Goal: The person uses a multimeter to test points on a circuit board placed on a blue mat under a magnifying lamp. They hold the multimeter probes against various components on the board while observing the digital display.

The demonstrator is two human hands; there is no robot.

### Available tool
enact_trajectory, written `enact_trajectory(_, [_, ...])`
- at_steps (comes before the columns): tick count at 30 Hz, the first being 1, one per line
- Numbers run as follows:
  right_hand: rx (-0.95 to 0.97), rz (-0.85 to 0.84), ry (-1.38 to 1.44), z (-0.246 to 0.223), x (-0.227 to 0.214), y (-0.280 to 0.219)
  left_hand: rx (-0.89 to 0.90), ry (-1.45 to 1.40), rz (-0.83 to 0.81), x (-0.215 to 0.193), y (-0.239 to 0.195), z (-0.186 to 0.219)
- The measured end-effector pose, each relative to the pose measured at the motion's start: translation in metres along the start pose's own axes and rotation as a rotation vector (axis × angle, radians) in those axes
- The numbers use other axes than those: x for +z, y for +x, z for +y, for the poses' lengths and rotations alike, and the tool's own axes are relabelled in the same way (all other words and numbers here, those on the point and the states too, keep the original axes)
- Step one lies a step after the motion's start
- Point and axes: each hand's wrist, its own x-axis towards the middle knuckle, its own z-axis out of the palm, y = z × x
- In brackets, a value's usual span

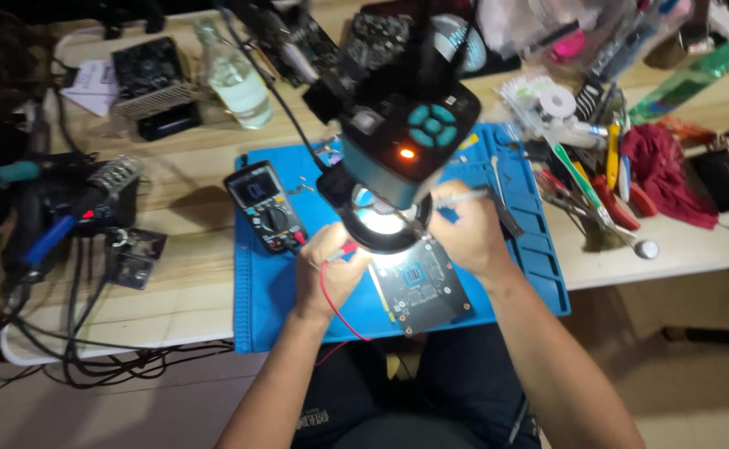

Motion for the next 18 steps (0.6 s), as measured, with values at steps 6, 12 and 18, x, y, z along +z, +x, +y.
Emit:
enact_trajectory(6, [-0.135, 0.052, 0.052, 0.002, -0.017, 0.039, -0.029, 0.005, 0.0, 0.003, 0.003, 0.003])
enact_trajectory(12, [-0.172, 0.046, 0.173, 0.022, -0.011, 0.041, -0.005, 0.065, -0.014, 0.007, -0.001, 0.0])
enact_trajectory(18, [-0.163, 0.016, 0.171, 0.025, -0.009, 0.039, 0.05, 0.166, -0.053, 0.016, -0.006, -0.004])
